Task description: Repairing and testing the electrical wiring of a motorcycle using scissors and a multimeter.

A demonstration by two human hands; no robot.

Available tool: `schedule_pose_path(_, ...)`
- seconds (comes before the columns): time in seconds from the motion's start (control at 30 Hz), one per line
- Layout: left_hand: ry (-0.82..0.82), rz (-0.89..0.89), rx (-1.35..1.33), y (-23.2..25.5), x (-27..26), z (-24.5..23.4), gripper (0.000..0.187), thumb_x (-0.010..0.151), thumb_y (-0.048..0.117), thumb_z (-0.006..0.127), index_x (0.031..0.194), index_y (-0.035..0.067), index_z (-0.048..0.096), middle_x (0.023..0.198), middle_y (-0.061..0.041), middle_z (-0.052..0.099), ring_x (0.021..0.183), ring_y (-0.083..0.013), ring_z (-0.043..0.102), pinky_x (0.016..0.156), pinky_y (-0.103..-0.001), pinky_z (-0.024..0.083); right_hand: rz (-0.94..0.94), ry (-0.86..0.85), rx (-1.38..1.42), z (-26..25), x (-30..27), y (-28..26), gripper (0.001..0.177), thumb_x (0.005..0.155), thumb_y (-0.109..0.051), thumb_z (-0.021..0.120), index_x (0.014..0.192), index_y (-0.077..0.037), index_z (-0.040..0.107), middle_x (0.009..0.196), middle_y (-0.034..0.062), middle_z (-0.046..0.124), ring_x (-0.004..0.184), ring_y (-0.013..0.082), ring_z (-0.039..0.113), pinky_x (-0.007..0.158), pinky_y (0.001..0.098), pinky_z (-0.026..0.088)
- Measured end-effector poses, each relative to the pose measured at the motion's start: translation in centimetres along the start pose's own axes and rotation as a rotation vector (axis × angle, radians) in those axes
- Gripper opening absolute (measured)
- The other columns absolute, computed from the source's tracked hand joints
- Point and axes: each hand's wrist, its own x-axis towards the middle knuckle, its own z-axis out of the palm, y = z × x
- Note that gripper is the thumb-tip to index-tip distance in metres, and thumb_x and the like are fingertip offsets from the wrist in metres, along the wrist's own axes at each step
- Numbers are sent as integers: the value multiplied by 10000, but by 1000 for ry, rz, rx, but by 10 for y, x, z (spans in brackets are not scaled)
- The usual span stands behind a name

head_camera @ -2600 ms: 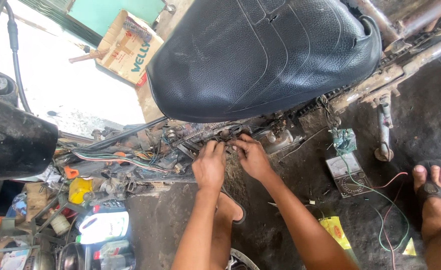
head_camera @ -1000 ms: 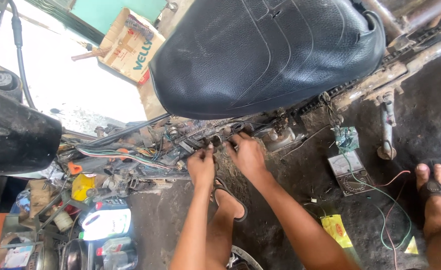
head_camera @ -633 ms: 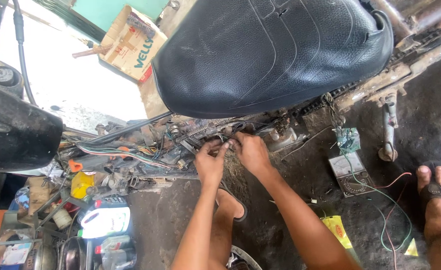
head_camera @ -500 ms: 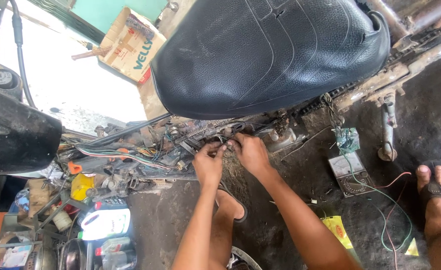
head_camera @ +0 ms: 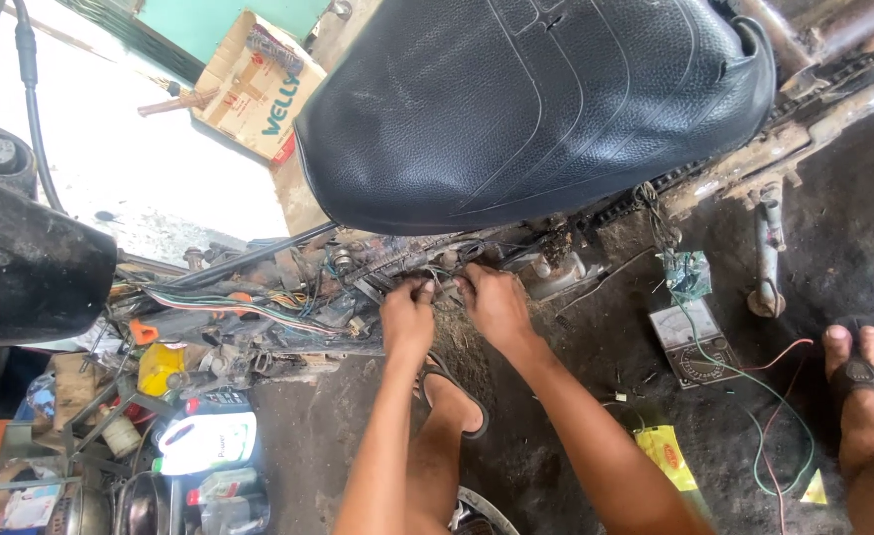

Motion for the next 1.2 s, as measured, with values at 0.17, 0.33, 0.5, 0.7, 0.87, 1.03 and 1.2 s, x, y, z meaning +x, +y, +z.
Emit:
schedule_pose_path(0.17,-8,-121,-489,13,-10,-8,183,839,153,522,903,22,632,634,-66,613,507,-132,556,391,-225,395,29,15,59,-2,-5,-2,121,815,-220,554,809,-116,615,738,109,649,746,340,629,634,451,492)
schedule_pose_path(0.33,-55,-251,-807,9,-8,-4,157,855,116,477,959,30,558,630,-74,621,499,-133,598,364,-188,411,8,41,143,-5,-9,-2,116,804,-182,561,856,-121,644,768,115,659,773,328,632,652,432,497)
schedule_pose_path(0.5,-69,-260,-818,0,-4,8,282,799,237,642,938,5,563,673,-107,629,505,-140,608,368,-196,450,-7,29,152,-9,-8,-4,149,764,-148,600,897,-109,654,821,114,669,809,316,635,690,426,501)
schedule_pose_path(0.7,-116,-359,-982,-6,1,14,226,782,211,654,968,94,598,828,-72,675,640,-130,644,468,-196,486,-53,36,161,-17,-12,-8,163,763,-118,594,910,-80,654,814,128,667,792,323,636,673,421,505)
schedule_pose_path(0.87,-125,-458,-1200,-7,4,23,224,819,132,595,1028,59,556,843,-59,650,694,-144,631,494,-190,461,-65,49,203,-21,-11,-14,167,755,-90,602,912,-65,654,809,142,665,794,328,637,673,412,509)
schedule_pose_path(1.03,-6,-396,-1180,-14,5,33,271,825,72,571,1085,-2,553,847,-77,632,699,-129,596,549,-191,478,-76,35,209,-21,-13,-10,169,757,-82,607,916,-47,652,811,158,663,790,340,634,664,421,509)
schedule_pose_path(1.2,294,176,-65,-14,-3,25,126,825,183,613,909,115,675,763,-75,670,695,-225,654,538,-302,530,-156,99,251,-24,-15,-13,162,761,-53,601,914,-67,653,819,117,663,771,306,643,630,396,519)
